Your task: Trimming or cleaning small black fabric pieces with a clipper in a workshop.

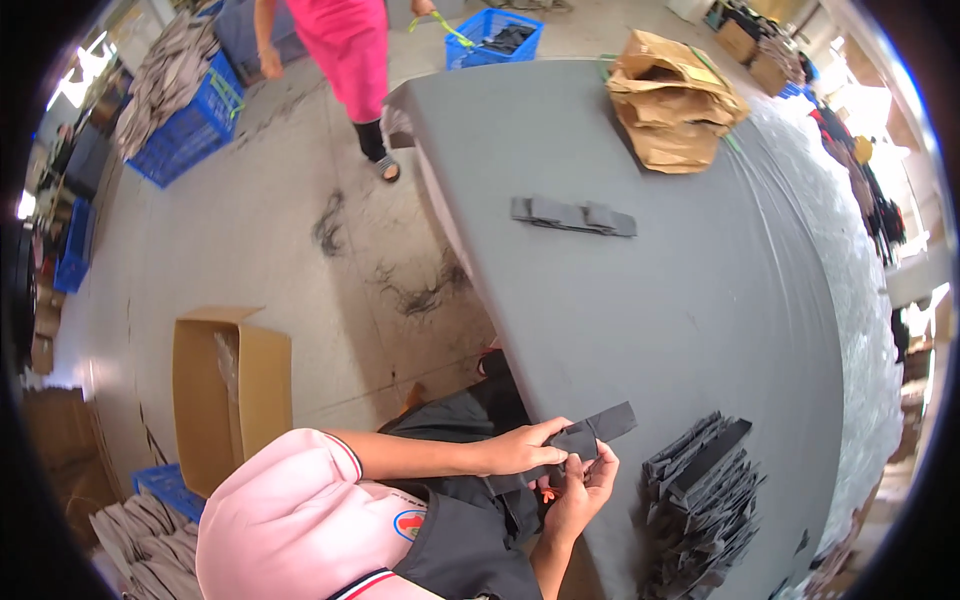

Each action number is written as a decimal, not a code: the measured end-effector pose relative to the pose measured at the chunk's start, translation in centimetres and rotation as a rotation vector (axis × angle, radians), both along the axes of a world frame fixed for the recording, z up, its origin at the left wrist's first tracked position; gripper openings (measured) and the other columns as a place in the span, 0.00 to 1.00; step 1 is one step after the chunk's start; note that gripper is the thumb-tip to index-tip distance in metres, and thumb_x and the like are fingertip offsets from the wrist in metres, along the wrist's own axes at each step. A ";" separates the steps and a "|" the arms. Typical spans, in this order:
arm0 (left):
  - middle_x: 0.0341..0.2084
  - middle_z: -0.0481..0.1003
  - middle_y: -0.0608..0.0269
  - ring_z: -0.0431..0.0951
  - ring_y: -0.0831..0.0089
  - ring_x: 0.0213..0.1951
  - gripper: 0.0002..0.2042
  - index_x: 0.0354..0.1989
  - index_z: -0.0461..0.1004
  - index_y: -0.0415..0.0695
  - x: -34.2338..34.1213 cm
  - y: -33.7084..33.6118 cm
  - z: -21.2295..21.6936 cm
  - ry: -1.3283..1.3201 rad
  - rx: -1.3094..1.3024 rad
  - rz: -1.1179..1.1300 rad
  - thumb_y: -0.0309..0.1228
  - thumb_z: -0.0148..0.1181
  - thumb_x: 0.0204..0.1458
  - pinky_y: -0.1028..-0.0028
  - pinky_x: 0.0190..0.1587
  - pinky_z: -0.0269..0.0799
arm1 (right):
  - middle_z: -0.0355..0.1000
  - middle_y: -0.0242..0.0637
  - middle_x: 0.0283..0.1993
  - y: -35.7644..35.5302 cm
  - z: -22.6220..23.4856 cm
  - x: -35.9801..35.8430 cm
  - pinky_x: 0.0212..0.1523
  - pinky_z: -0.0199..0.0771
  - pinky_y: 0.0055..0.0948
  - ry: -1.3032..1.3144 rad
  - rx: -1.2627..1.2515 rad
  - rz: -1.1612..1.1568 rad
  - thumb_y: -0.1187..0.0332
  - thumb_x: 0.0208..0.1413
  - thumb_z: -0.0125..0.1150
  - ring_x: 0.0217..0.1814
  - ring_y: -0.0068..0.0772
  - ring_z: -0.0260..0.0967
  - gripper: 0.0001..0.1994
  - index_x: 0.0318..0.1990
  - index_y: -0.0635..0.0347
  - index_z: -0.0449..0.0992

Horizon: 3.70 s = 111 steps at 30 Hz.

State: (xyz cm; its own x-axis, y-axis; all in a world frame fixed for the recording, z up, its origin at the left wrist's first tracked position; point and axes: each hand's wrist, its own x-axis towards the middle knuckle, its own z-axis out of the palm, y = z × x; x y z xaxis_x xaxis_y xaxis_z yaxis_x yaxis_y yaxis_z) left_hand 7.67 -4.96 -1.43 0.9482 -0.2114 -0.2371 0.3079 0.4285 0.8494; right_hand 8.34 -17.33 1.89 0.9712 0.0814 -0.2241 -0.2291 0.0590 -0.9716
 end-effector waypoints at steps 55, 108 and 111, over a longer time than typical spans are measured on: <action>0.42 0.71 0.52 0.76 0.70 0.32 0.19 0.52 0.55 0.42 -2.8 6.3 -0.7 0.140 -0.259 0.154 0.40 0.49 0.59 0.71 0.33 0.75 | 0.66 0.37 0.33 2.9 0.0 2.6 0.26 0.65 0.28 -0.774 -0.830 0.226 0.76 0.39 0.67 0.28 0.34 0.65 0.17 0.40 0.58 0.73; 0.36 0.71 0.60 0.73 0.77 0.28 0.28 0.64 0.46 0.42 -2.4 4.4 -0.2 0.109 0.169 -0.009 0.34 0.50 0.59 0.77 0.30 0.72 | 0.67 0.34 0.32 1.5 -2.4 2.9 0.23 0.67 0.28 -0.872 -0.791 0.264 0.82 0.28 0.59 0.25 0.33 0.66 0.23 0.40 0.58 0.74; 0.31 0.72 0.60 0.74 0.77 0.27 0.28 0.63 0.47 0.43 -2.4 4.3 -0.4 0.106 0.187 0.005 0.35 0.51 0.59 0.76 0.29 0.72 | 0.67 0.35 0.31 1.7 -2.5 2.4 0.22 0.69 0.28 -0.845 -0.788 0.229 0.83 0.28 0.58 0.24 0.33 0.68 0.23 0.40 0.59 0.74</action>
State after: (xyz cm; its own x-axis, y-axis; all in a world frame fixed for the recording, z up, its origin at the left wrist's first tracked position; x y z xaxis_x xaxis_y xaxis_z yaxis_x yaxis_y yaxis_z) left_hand 5.23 -0.69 -1.79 0.9167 -0.1498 -0.3704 0.3982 0.2683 0.8772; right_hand 10.79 -15.65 -0.63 0.8160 0.3997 0.4175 0.5778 -0.5847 -0.5695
